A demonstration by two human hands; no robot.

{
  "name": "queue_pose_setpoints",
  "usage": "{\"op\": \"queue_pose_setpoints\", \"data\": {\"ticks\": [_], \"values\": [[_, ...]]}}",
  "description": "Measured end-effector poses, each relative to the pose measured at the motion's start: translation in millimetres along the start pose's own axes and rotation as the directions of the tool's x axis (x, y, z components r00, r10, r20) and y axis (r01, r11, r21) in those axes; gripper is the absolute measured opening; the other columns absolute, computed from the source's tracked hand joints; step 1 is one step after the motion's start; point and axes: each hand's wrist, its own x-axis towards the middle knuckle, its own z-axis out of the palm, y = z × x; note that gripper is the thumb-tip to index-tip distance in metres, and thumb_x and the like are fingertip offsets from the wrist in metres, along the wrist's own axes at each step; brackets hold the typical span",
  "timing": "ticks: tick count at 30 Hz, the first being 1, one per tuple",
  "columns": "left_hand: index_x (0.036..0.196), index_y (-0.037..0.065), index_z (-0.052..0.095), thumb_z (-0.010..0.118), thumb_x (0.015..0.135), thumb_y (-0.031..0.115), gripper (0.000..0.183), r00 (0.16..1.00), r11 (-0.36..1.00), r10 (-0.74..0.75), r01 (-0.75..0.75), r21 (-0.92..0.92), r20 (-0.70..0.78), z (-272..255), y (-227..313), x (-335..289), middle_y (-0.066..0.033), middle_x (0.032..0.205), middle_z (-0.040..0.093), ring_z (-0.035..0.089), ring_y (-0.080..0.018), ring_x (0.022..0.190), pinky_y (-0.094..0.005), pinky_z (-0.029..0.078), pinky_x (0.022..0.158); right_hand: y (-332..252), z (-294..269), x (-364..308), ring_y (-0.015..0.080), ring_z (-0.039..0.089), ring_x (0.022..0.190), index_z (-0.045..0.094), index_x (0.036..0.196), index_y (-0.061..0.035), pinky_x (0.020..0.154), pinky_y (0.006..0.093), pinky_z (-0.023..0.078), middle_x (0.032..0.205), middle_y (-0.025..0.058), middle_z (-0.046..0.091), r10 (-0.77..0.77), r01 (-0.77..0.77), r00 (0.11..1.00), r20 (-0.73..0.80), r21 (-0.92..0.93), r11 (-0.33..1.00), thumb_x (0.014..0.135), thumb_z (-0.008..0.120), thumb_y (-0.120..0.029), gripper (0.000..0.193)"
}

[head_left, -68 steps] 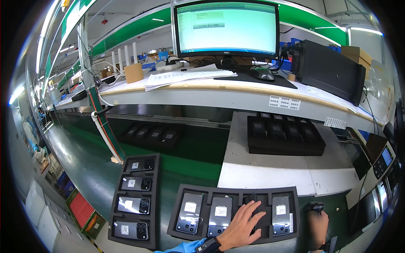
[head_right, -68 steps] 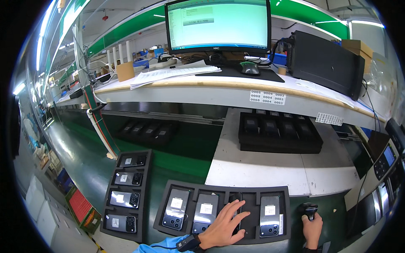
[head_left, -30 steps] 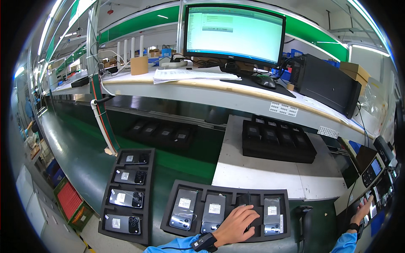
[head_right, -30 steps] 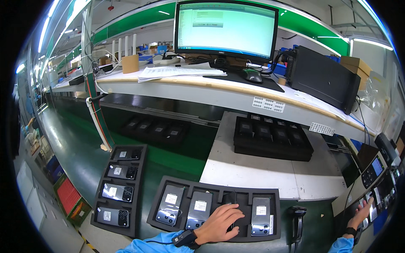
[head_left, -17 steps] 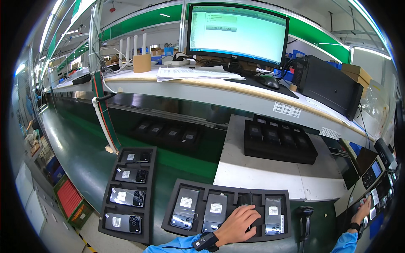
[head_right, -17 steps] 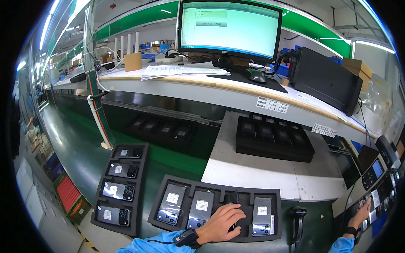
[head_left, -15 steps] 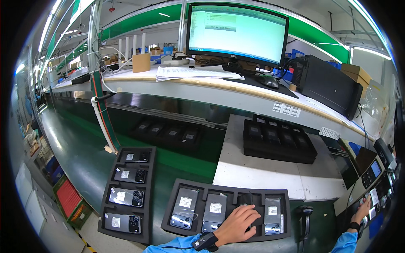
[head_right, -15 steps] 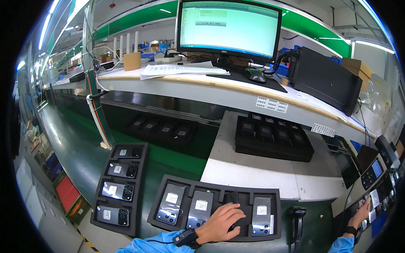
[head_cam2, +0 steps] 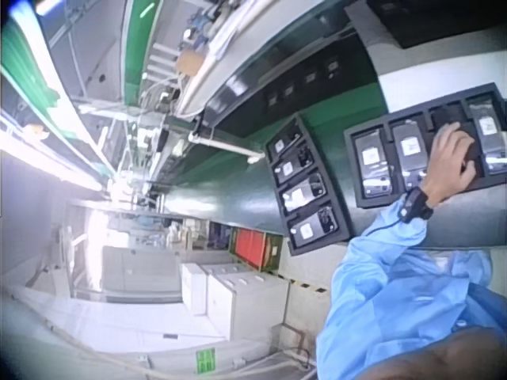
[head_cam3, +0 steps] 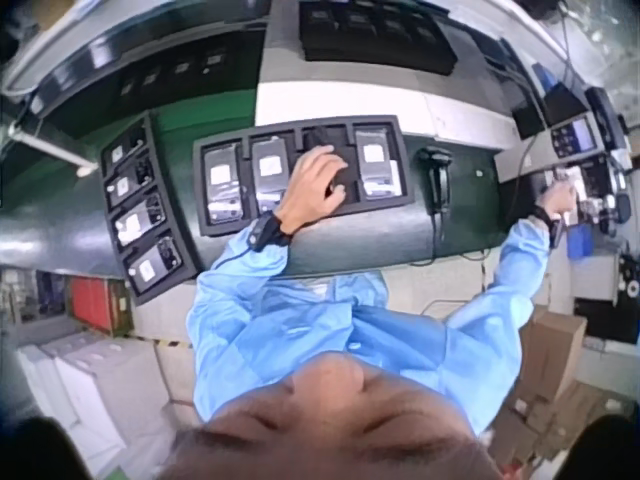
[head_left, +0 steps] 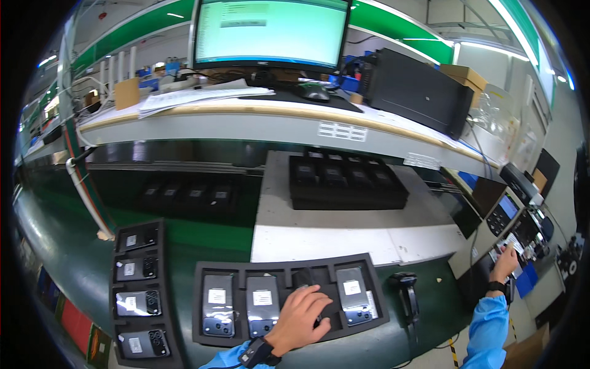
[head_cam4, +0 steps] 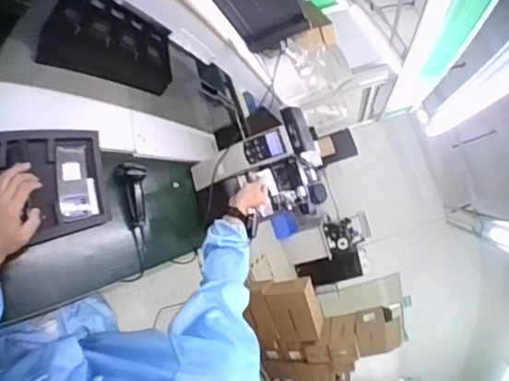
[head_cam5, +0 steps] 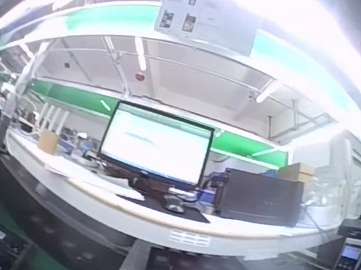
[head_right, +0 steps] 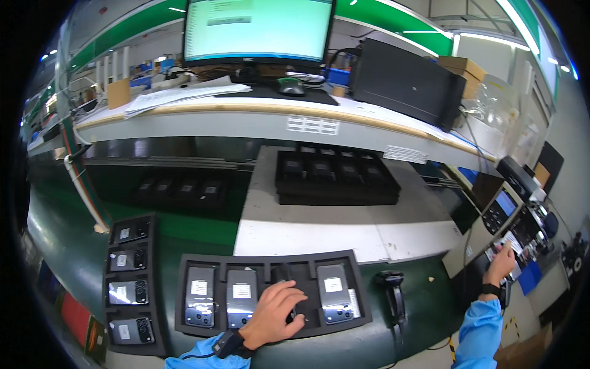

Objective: Scanning barcodes on smartphones at a manufacturing assembly line.

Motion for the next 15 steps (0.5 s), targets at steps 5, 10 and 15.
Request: {"op": "queue_pose_setpoints", "data": {"ticks": [5,10,15], "values": [[0.111,0.004,0.069,0.073,0.073,0.020,0.041,1.000,0.999,0.023,-0.023,0.032,0.001,4,-1,5,-0.0115,0.116,0.068,0.057,-0.0355,0.126,-0.0531,0.041,0.110,16,-21,-16,0.0301,0.065,0.061,0.071,0.073,-0.0005,0.062,0.0488,0.051,0.069,0.0153,0.070,-0.361,0.200,0.928,-0.094,-0.691,0.694,0.095,0.056,-0.025,0.035],[0.108,0.000,0.066,0.070,0.070,0.011,0.040,0.999,0.999,-0.038,0.038,0.006,0.003,4,3,1,-0.0157,0.115,0.067,0.054,-0.0410,0.126,-0.0514,0.041,0.109,-21,-29,-114,0.0141,0.057,0.047,0.068,0.083,0.0011,0.043,0.0298,0.043,0.066,0.0088,0.068,0.240,-0.236,0.968,0.069,-0.063,0.970,0.097,0.063,-0.019,0.025],[0.109,0.000,0.065,0.070,0.070,0.009,0.040,1.000,1.000,-0.026,0.026,0.007,-0.002,0,10,3,-0.0168,0.115,0.067,0.054,-0.0413,0.127,-0.0502,0.041,0.109,-93,-34,-227,0.0080,0.053,0.047,0.064,0.079,-0.0036,0.042,0.0243,0.038,0.064,0.0032,0.063,0.259,-0.340,0.749,0.610,0.018,0.940,0.102,0.064,-0.026,0.033]]}}
